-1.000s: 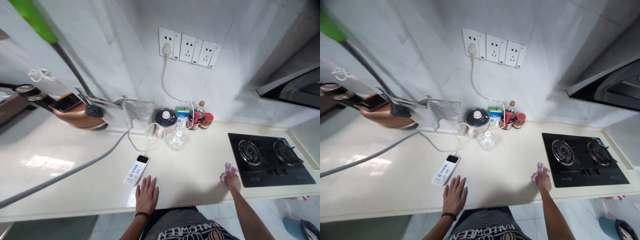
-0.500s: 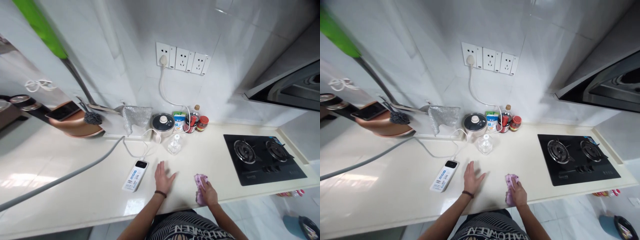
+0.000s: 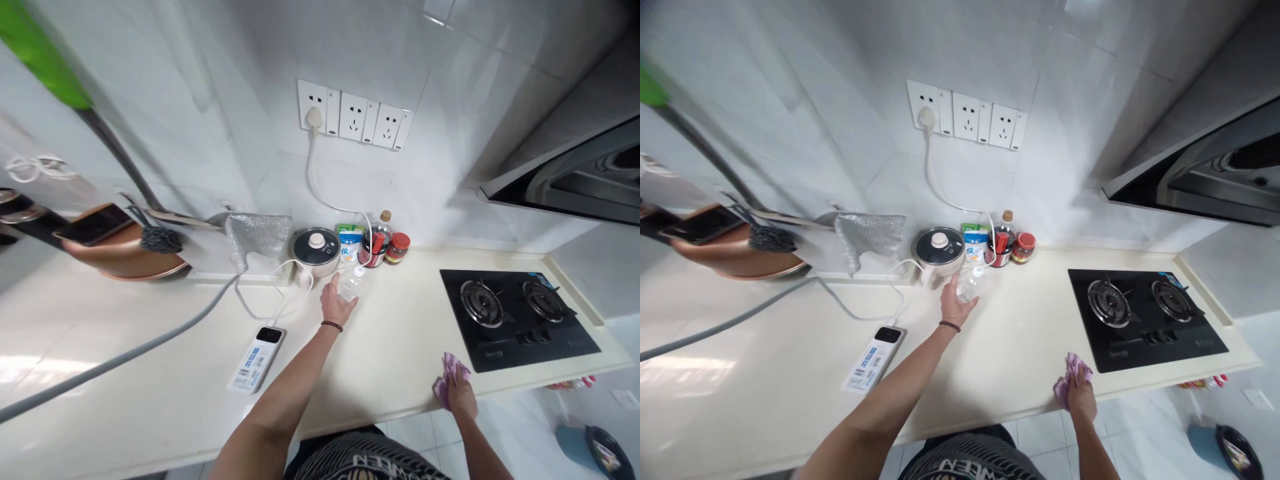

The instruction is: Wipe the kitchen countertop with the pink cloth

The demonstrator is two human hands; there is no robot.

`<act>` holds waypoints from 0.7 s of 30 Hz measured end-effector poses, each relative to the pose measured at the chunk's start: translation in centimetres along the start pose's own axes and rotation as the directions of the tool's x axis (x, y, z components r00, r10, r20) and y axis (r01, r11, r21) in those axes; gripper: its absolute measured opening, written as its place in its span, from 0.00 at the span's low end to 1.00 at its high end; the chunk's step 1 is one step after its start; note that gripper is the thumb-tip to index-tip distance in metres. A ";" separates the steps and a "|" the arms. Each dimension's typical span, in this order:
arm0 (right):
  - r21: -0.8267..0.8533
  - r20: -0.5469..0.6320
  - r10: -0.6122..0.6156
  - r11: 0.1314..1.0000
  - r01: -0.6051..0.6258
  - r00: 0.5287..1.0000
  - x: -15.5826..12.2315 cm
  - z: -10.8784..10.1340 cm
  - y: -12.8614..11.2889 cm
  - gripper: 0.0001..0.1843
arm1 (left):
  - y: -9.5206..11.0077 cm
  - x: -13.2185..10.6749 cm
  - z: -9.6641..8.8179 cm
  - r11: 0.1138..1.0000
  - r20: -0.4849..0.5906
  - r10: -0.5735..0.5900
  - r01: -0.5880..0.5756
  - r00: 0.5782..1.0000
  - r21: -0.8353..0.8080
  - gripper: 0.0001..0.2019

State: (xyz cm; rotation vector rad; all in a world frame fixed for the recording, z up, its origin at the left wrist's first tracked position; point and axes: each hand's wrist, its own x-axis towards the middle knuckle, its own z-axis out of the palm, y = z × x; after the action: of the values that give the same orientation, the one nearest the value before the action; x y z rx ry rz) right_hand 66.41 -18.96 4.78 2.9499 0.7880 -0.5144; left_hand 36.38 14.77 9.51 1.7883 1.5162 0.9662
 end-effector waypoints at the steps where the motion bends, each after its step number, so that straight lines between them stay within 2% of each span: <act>1: 0.024 0.024 0.023 0.999 -0.023 0.999 -0.1 0.0 -0.2 0.36 | 0.7 -0.4 0.1 0.995 0.075 0.045 -0.051 0.996 0.087 0.48; 3: 0.065 0.064 0.050 0.996 -0.054 0.997 -0.2 -0.1 -0.5 0.36 | 2.2 -1.5 0.5 0.942 0.279 0.119 -0.197 0.953 0.271 0.47; 5: 0.074 0.073 0.059 0.995 -0.064 0.996 -0.1 -0.2 -0.5 0.36 | 3.3 -3.0 1.4 0.866 0.467 0.125 -0.326 0.876 0.379 0.46; 7: 0.077 0.069 0.062 0.995 -0.067 0.996 0.0 -0.2 -0.4 0.37 | 4.0 -4.3 2.4 0.822 0.566 0.088 -0.381 0.819 0.424 0.44; 9: 0.078 0.059 0.060 0.995 -0.064 0.996 0.0 -0.1 -0.3 0.38 | 4.2 -5.2 3.4 0.816 0.600 0.059 -0.385 0.798 0.432 0.42; 12: 0.077 0.050 0.067 0.995 -0.071 0.997 0.0 0.1 -0.2 0.39 | 4.3 -5.5 4.1 0.824 0.617 0.040 -0.376 0.786 0.425 0.40; 16: 0.095 0.056 0.059 0.993 -0.064 0.997 0.1 0.4 0.0 0.38 | 4.4 -4.7 3.5 0.836 0.609 0.022 -0.349 0.793 0.424 0.44; 18: 0.103 0.046 0.053 0.993 -0.058 0.998 0.3 0.5 0.2 0.39 | 4.4 -4.2 2.8 0.871 0.576 0.020 -0.297 0.817 0.392 0.47; 21: 0.091 0.045 0.050 0.994 -0.054 0.998 0.7 0.7 0.4 0.39 | 3.8 -3.1 1.9 0.958 0.485 0.022 -0.157 0.874 0.239 0.49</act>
State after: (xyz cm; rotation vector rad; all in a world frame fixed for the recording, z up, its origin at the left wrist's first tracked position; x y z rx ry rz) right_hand 66.95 -19.07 3.84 3.0226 0.6992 -0.6247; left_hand 39.75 11.05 11.12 2.1104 1.2940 0.3124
